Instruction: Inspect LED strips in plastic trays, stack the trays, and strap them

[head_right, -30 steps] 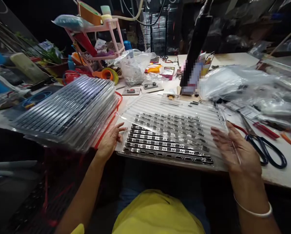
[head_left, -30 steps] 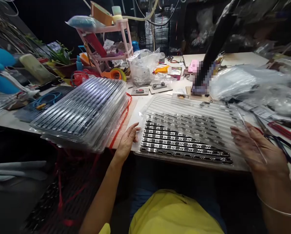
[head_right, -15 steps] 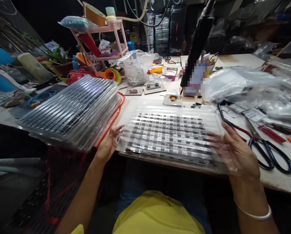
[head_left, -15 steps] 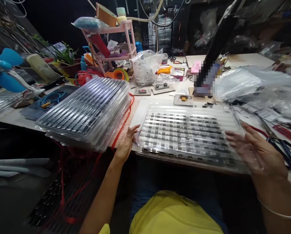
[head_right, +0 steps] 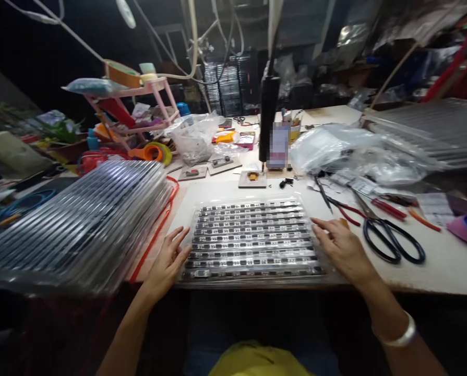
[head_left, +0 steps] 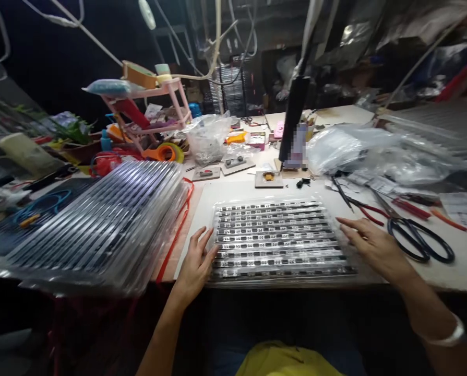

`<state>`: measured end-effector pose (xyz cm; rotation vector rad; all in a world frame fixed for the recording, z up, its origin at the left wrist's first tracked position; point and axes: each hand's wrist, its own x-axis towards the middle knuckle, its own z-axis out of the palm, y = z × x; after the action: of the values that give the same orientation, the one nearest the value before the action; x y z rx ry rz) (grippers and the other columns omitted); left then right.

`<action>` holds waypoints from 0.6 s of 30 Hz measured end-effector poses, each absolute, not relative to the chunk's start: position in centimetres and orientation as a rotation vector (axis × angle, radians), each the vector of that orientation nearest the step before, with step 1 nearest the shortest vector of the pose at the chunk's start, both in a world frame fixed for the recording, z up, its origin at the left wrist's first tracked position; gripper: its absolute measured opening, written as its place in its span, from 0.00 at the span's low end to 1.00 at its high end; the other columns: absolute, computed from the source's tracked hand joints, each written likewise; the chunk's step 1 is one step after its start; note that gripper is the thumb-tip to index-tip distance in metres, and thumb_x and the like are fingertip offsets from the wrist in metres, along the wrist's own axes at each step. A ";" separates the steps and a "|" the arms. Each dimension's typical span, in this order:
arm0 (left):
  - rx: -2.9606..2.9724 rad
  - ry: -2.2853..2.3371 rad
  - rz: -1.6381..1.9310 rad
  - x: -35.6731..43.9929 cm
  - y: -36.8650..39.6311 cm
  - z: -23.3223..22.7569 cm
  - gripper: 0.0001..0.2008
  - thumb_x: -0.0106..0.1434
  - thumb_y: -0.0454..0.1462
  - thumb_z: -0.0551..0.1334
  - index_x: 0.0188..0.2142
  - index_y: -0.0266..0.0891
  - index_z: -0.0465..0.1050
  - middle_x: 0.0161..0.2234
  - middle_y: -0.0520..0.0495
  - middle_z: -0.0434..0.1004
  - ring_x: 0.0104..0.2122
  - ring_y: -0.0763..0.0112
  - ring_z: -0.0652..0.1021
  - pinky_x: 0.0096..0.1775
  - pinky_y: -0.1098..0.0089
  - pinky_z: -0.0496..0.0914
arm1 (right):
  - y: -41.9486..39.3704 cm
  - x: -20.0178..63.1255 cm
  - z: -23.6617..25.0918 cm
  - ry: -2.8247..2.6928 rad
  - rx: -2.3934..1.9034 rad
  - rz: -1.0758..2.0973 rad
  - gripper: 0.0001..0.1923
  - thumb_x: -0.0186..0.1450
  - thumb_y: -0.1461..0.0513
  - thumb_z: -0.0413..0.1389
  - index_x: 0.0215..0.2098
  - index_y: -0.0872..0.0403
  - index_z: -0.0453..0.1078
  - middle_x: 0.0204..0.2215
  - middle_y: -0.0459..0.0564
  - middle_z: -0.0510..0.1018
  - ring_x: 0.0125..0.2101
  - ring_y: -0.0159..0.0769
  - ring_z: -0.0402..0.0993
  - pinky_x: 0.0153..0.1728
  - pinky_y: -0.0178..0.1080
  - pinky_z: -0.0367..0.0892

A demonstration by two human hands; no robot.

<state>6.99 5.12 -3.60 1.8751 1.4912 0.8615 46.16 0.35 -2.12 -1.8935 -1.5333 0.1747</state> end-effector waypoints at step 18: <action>2.175 1.374 0.718 5.6 6.7 -4.6 0.24 0.66 0.43 0.50 0.61 0.59 0.54 0.64 0.59 0.53 0.62 0.64 0.57 0.60 0.58 0.54 | 1.3 45.1 -1.9 -1.865 -1.746 -0.026 0.15 0.69 0.65 0.43 0.45 0.54 0.70 0.41 0.54 0.74 0.40 0.39 0.71 0.41 0.43 0.70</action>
<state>5.61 6.70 -4.63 2.1746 1.3741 0.7175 45.05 1.26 -1.89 -1.7462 -1.8650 -0.0263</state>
